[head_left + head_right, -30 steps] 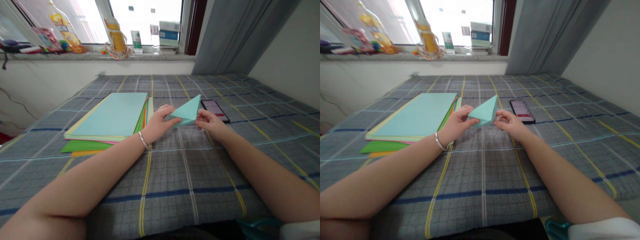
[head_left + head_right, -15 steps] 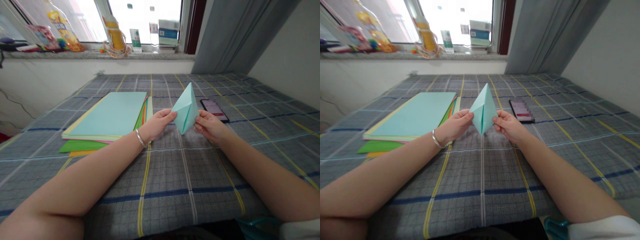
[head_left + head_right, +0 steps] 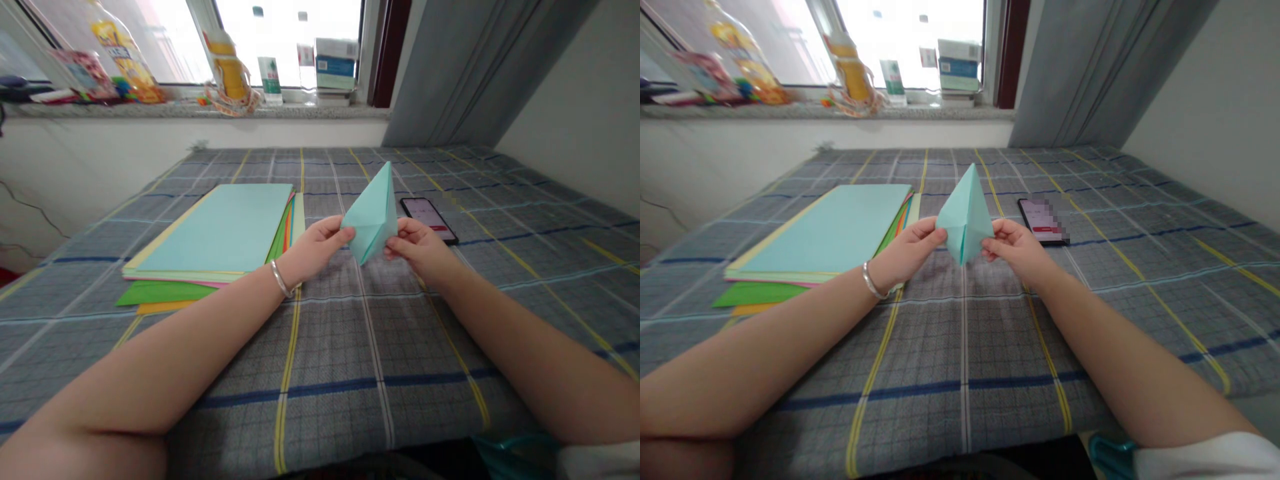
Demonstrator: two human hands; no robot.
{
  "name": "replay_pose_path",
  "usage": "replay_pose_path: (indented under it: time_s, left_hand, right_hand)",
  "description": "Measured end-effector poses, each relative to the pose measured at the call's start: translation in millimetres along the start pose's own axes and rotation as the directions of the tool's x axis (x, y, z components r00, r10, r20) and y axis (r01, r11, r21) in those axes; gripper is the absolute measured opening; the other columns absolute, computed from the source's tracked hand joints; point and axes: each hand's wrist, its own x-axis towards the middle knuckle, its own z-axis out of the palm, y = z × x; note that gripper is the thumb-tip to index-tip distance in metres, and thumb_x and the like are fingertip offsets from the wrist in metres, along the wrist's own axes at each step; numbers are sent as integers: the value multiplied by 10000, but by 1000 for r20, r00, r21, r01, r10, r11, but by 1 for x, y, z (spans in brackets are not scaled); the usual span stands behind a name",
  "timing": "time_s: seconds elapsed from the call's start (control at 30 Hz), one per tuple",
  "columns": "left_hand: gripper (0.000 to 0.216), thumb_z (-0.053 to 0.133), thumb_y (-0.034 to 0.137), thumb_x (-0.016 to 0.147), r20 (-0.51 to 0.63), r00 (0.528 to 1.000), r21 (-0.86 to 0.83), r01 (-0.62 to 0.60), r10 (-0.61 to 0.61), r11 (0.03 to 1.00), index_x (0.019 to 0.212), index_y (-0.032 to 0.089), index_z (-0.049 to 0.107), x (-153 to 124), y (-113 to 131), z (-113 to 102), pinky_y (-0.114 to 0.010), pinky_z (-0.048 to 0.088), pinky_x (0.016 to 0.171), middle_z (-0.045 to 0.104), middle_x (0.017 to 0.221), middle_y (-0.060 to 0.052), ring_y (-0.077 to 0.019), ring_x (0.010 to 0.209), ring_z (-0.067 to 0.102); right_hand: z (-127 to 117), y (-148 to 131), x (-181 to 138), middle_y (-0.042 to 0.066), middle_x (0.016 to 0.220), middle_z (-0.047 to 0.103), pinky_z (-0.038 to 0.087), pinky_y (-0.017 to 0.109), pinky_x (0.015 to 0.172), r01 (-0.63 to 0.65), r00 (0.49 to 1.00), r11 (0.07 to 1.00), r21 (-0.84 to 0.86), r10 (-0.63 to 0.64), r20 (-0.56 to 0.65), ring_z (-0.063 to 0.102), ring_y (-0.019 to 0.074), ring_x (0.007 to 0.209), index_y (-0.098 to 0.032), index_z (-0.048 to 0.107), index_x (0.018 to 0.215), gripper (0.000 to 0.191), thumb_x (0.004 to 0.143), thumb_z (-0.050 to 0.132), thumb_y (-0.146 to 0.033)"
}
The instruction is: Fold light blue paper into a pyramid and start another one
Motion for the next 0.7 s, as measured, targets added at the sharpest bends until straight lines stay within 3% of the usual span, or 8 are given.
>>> replay_pose_path:
  time_s: [0.07,0.17,0.2,0.27,0.43,0.53,0.6,0.7]
  left_hand:
    - [259,583,414,903,20,993,323,-120,120,939,947,174,670,0,6,-7,-391,436,938,643,945,-52,-188,937,557]
    - [129,590,256,888,94,964,673,-247,250,698,935,204,699,-2,10,-15,-475,310,1084,595,1174,-75,-235,1142,496]
    - [142,577,226,890,115,959,736,-259,261,626,944,220,708,-3,10,-16,-484,292,1098,566,1225,-73,-243,1179,473]
    - [193,558,192,892,142,956,815,-260,256,518,964,254,725,-5,6,-17,-480,314,1086,525,1258,-67,-250,1196,451]
    - [203,571,192,881,133,972,928,-190,193,319,928,270,753,-10,-6,-13,-466,386,1003,527,1190,-78,-270,1117,445]
    - [179,589,231,869,100,990,952,-126,103,280,939,255,753,-11,-7,-12,-457,400,947,544,1110,-91,-270,1034,459]
    - [182,592,239,860,101,993,954,-115,63,278,948,256,750,-11,-5,-12,-444,400,924,545,1065,-88,-260,989,465]
    - [183,589,236,851,114,992,955,-124,52,271,943,257,746,-11,-4,-13,-435,392,919,540,1023,-79,-248,962,469]
  right_hand:
    - [-4,0,0,23,858,621,471,252,552,126,989,965,-229,-140,-45,580,151,758,-230,609,799,212,744,732,-393]
    - [-10,3,0,72,1123,580,457,239,540,260,944,785,-562,-330,-25,563,205,996,-235,656,798,17,787,656,-249]
    - [-12,4,0,78,1156,560,457,241,542,271,935,726,-632,-354,-6,552,213,1029,-239,669,806,53,792,629,-207]
    - [-14,8,1,85,1149,537,462,252,548,269,935,655,-706,-353,28,559,209,1004,-242,686,832,140,792,585,-153]
    - [-13,8,1,78,1024,544,476,304,630,254,949,587,-769,-306,80,570,180,853,-233,696,945,189,848,538,-197]
    - [-11,-4,-5,55,873,606,439,307,650,258,957,578,-774,-262,123,576,185,815,-220,687,951,255,938,461,-338]
    - [-9,-13,-10,14,722,605,392,299,600,230,972,599,-767,-183,148,555,158,656,-217,673,1004,344,961,407,-431]
    - [-3,-18,-16,-31,591,572,335,285,548,181,983,564,-806,-76,168,515,144,546,-220,653,1018,355,884,530,-524]
